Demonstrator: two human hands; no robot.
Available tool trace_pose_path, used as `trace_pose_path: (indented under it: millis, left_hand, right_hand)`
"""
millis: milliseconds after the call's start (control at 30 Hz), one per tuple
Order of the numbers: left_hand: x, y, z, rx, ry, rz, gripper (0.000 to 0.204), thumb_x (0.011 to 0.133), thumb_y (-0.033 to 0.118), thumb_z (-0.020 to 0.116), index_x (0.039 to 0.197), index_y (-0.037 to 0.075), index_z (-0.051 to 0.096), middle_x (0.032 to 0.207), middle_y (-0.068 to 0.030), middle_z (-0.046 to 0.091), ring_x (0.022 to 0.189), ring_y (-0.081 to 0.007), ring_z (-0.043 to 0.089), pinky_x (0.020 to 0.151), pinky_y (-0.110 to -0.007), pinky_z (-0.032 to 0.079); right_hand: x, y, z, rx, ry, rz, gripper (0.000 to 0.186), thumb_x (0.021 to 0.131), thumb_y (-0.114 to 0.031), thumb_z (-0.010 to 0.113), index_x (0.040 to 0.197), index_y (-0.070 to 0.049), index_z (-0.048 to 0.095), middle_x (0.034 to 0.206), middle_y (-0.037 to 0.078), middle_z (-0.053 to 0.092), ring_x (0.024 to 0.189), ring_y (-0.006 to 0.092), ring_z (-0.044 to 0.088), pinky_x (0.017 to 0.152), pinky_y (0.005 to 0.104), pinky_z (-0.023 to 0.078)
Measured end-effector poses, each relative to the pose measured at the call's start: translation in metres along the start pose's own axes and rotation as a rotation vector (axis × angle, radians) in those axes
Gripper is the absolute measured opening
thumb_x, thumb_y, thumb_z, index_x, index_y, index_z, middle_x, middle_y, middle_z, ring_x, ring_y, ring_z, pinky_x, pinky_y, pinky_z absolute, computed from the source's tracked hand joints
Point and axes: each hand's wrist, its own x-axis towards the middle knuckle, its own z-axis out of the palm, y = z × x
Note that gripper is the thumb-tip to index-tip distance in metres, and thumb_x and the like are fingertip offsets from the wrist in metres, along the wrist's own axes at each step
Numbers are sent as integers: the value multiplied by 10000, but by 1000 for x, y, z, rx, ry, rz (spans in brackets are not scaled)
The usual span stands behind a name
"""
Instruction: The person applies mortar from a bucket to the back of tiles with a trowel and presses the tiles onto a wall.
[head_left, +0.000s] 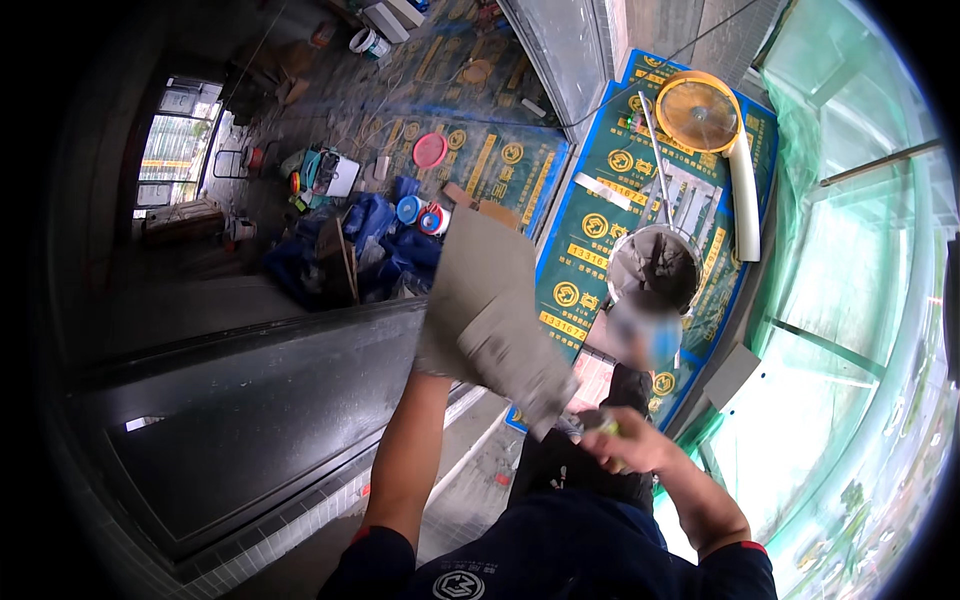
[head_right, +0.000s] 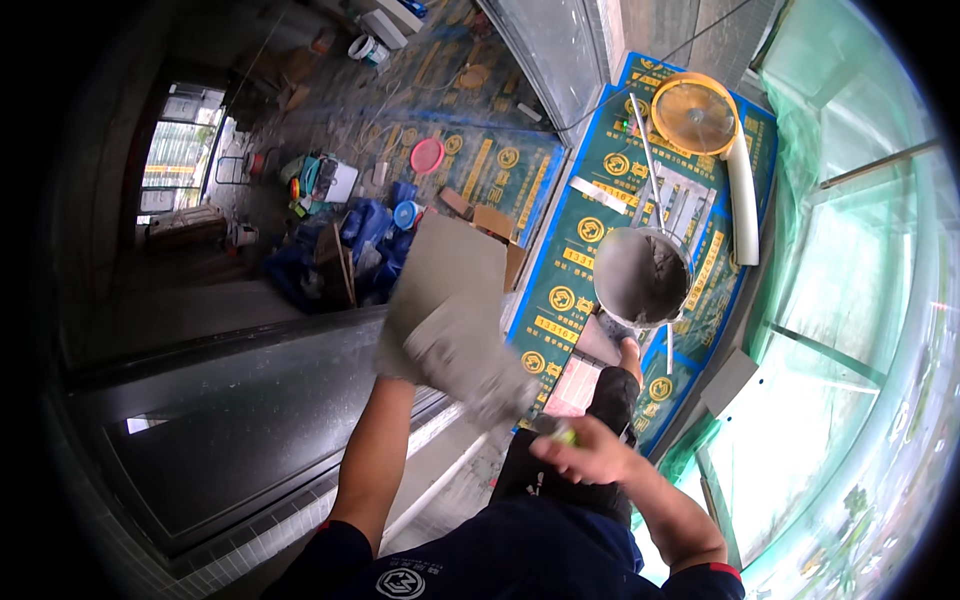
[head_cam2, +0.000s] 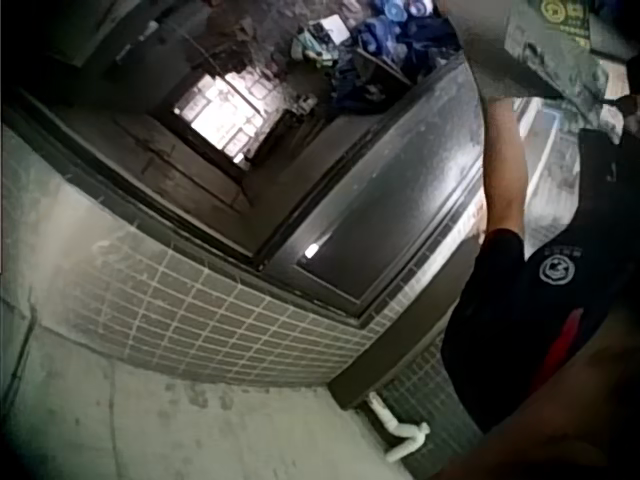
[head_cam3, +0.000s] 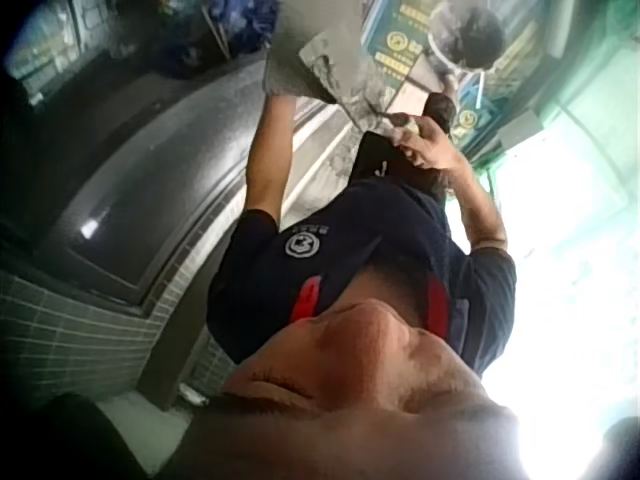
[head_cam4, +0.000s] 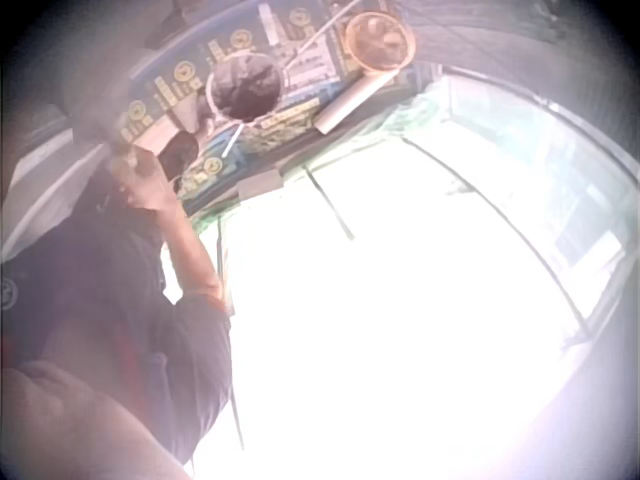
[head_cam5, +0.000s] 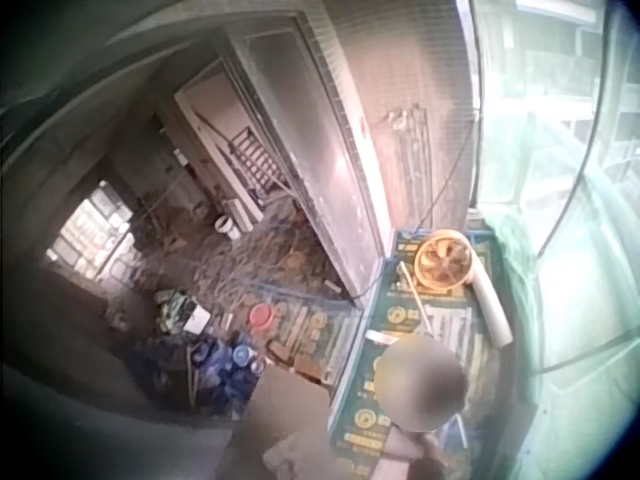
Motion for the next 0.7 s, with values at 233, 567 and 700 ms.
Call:
trace_pose_path:
  millis: [233, 567, 700]
  left_hand:
    - [-16, -17, 0, 2, 27, 37, 412, 1016, 213, 557, 1391, 47, 513, 1171, -115, 668, 928, -195, 680, 794, -366, 551]
    - [-26, -30, -5, -49, 90, 124, 406, 1021, 224, 552, 1384, 46, 522, 1174, -113, 670, 938, -193, 679, 799, -359, 550]
    - [-17, -5, -15, -118, 111, 214, 404, 1022, 228, 550, 1381, 45, 526, 1174, -111, 671, 942, -193, 679, 800, -357, 550]
  right_hand:
    - [42, -11, -92, 194, 339, -266, 532, 952, -526, 631, 737, -50, 526, 602, 40, 528, 448, 143, 530, 429, 273, 426]
    - [46, -18, -74, -42, 223, -232, 521, 951, -494, 650, 698, -54, 530, 581, 30, 534, 462, 133, 553, 444, 275, 425]
    - [14, 9, -28, 83, -39, -140, 440, 961, -432, 653, 793, -37, 554, 614, 28, 562, 478, 118, 559, 453, 252, 455]
